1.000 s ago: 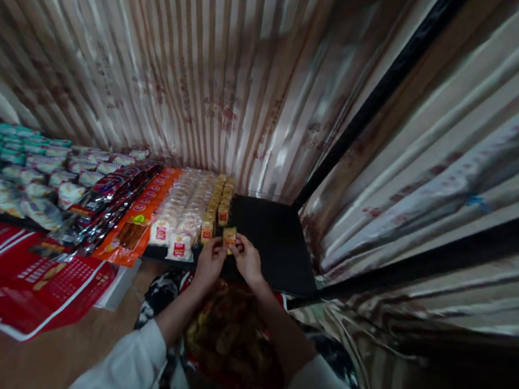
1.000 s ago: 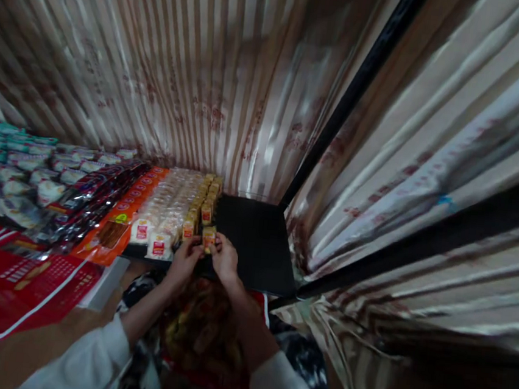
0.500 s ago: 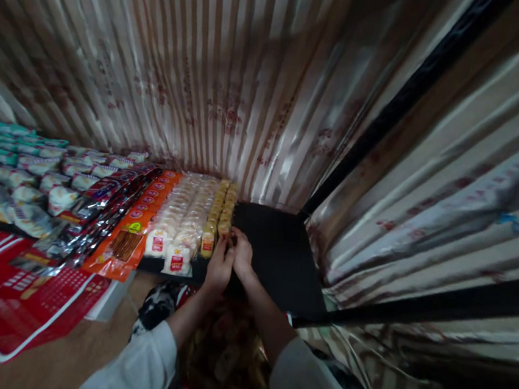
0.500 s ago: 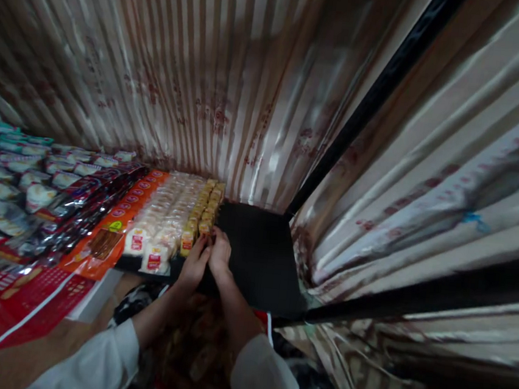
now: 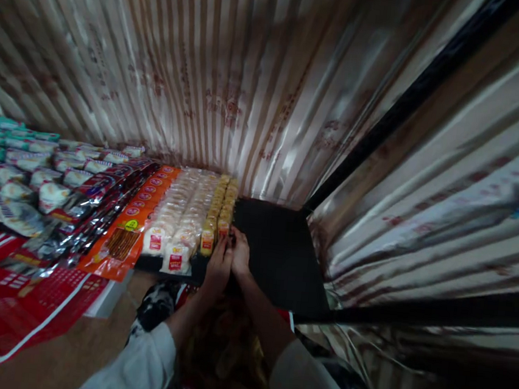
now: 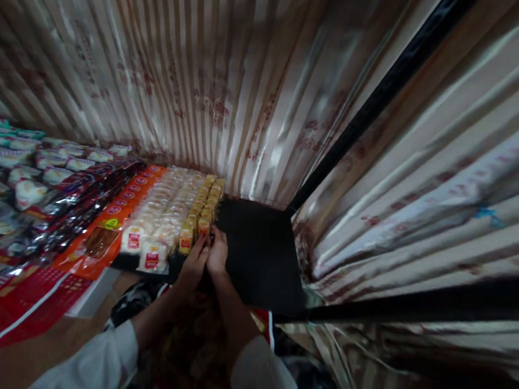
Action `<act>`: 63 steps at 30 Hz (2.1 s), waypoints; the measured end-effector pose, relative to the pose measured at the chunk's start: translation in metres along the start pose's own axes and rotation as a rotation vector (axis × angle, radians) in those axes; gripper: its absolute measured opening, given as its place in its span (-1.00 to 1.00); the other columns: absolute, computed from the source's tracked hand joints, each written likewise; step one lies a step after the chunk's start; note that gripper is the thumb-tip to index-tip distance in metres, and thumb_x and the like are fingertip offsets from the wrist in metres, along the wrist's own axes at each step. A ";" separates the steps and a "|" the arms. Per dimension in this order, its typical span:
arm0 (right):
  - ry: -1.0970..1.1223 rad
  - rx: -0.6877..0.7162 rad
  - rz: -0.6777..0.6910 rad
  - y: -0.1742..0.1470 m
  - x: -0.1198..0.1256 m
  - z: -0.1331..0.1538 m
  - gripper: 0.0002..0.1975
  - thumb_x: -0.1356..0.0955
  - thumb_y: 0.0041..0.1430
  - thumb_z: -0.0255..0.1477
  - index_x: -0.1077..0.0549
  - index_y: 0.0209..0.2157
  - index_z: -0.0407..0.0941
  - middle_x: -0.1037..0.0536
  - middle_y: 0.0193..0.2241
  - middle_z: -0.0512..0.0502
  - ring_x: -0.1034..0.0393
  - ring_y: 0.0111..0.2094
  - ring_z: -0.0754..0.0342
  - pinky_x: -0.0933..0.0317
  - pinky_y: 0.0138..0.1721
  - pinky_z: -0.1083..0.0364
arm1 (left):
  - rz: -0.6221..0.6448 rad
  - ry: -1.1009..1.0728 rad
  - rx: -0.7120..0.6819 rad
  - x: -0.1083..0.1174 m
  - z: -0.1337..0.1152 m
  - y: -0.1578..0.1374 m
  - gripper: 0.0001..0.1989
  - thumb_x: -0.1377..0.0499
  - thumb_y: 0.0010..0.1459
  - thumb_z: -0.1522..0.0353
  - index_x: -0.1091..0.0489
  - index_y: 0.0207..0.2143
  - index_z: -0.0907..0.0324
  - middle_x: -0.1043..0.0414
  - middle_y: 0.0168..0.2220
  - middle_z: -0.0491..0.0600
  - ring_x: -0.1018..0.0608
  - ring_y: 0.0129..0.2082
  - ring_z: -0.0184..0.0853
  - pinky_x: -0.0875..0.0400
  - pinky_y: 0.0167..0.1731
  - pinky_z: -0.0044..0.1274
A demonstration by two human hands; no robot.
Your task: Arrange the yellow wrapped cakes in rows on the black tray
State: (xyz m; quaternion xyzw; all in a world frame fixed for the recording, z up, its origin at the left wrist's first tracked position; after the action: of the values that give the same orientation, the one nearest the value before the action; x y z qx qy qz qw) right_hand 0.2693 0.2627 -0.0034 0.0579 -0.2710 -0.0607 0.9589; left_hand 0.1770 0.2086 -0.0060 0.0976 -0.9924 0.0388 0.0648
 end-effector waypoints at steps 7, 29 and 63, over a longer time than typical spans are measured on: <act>-0.012 -0.016 0.017 0.002 -0.003 -0.001 -0.59 -0.26 0.05 -0.51 -0.43 -0.03 -0.09 -0.45 -0.22 -0.12 -0.38 -0.26 0.05 -0.31 -0.15 0.06 | 0.021 0.053 -0.002 0.003 -0.006 -0.001 -0.55 0.04 0.19 0.41 -0.24 0.13 0.28 -0.12 0.25 0.09 -0.16 0.26 -0.29 0.07 0.28 -0.40; -0.159 0.033 0.115 -0.176 0.052 -0.023 -0.71 -0.16 0.23 -0.43 -0.46 -0.16 -0.13 -0.56 -0.19 -0.15 -0.43 -0.15 0.03 -0.26 -0.07 0.06 | 0.221 0.619 -0.103 0.003 0.029 -0.137 -0.71 0.07 0.15 0.53 -0.42 -0.22 0.24 -0.47 -0.17 0.08 -0.48 -0.12 -0.31 -0.34 -0.06 -0.46; 0.400 -0.119 0.512 -0.208 0.041 -0.042 -0.72 -0.30 0.08 -0.35 -0.50 -0.19 -0.13 -0.60 -0.28 -0.11 -0.49 -0.25 0.00 -0.35 -0.19 0.02 | 0.489 0.002 0.337 0.028 0.036 -0.138 -0.61 -0.28 -0.17 0.10 -0.38 -0.44 0.26 -0.38 -0.55 -0.12 -0.37 -0.60 -0.49 -0.26 -0.54 -0.61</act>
State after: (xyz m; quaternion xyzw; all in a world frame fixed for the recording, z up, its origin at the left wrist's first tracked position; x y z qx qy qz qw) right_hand 0.3088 0.0549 -0.0476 -0.0577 -0.0790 0.1790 0.9790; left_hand 0.1725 0.0653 -0.0289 -0.1352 -0.9659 0.2175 0.0376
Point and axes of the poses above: each hand's wrist, its own y-axis towards the middle knuckle, its own x-axis out of the back of the hand, z = x × y, the point moved 8 cm from there along y, towards the middle knuckle
